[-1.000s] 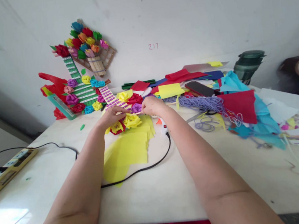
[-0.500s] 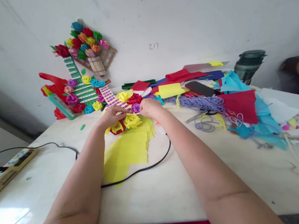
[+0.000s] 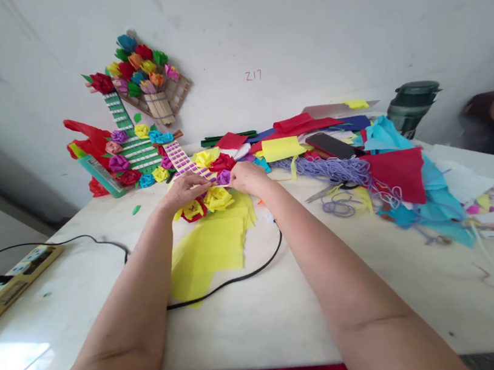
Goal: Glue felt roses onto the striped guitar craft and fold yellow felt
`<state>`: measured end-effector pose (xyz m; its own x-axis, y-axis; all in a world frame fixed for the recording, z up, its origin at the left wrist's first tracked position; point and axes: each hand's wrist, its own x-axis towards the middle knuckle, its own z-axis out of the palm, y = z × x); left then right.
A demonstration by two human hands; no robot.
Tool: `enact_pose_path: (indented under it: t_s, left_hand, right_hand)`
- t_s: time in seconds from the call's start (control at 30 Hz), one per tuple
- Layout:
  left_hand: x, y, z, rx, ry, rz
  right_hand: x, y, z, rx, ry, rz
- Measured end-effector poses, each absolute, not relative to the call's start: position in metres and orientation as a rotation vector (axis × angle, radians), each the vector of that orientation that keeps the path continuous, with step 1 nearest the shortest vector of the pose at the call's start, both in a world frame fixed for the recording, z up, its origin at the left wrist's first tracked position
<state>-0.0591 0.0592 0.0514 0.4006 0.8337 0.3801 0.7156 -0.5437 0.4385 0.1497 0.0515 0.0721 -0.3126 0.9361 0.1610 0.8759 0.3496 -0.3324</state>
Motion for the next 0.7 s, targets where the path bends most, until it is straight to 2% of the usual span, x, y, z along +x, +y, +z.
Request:
enact_pose_path:
  t_s: [0.7]
  left_hand:
    - [-0.064, 0.072, 0.046, 2.649, 1.383, 0.848]
  right_hand:
    - [0.143, 0.058, 0.056, -1.443, -2.367, 0.199]
